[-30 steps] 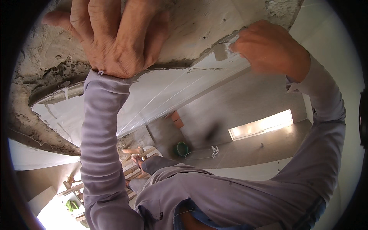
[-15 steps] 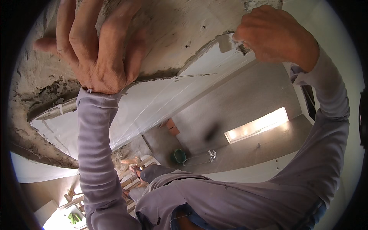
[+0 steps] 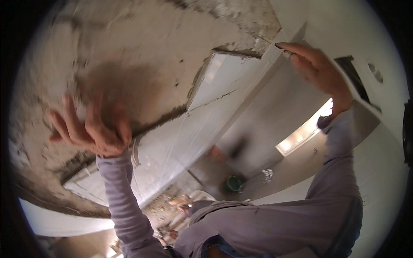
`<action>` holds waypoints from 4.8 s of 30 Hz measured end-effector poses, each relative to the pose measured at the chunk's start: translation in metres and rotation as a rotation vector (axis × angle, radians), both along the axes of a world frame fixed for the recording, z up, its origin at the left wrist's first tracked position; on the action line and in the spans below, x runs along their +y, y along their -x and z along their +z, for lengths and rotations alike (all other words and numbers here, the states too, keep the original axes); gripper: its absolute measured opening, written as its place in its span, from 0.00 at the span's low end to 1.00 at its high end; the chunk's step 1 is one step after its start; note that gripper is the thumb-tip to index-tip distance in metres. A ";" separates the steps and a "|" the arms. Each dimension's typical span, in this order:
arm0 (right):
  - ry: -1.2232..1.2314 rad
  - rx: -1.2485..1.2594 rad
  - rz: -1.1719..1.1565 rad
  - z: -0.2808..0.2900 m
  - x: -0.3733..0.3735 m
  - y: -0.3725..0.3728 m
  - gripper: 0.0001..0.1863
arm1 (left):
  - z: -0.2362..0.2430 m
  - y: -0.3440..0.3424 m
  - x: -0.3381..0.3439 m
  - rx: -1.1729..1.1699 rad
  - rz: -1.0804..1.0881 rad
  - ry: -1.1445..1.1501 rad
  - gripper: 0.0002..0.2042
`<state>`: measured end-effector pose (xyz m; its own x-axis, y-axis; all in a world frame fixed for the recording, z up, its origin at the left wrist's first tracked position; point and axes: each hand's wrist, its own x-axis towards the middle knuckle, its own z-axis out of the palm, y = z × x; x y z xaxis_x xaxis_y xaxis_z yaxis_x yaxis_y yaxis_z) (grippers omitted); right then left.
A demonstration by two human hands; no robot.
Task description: The person applies cement to a tile using a notched trowel, then places the tile on a wall and presses it into position. They use a smaller trowel to fill gaps between tiles with cement and smooth the joints.
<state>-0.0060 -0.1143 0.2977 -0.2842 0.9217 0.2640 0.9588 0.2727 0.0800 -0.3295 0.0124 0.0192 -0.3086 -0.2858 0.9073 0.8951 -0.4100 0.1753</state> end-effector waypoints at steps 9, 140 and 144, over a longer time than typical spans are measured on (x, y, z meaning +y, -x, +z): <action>-0.040 1.086 0.117 -0.135 0.029 -0.119 0.21 | 0.055 -0.022 -0.022 0.303 0.135 0.061 0.20; -0.112 0.265 0.090 -0.091 0.057 -0.017 0.10 | 0.103 -0.079 -0.016 0.611 -0.146 0.642 0.14; -0.152 0.275 0.158 -0.096 0.061 -0.006 0.10 | 0.104 -0.080 -0.018 0.613 -0.165 0.659 0.14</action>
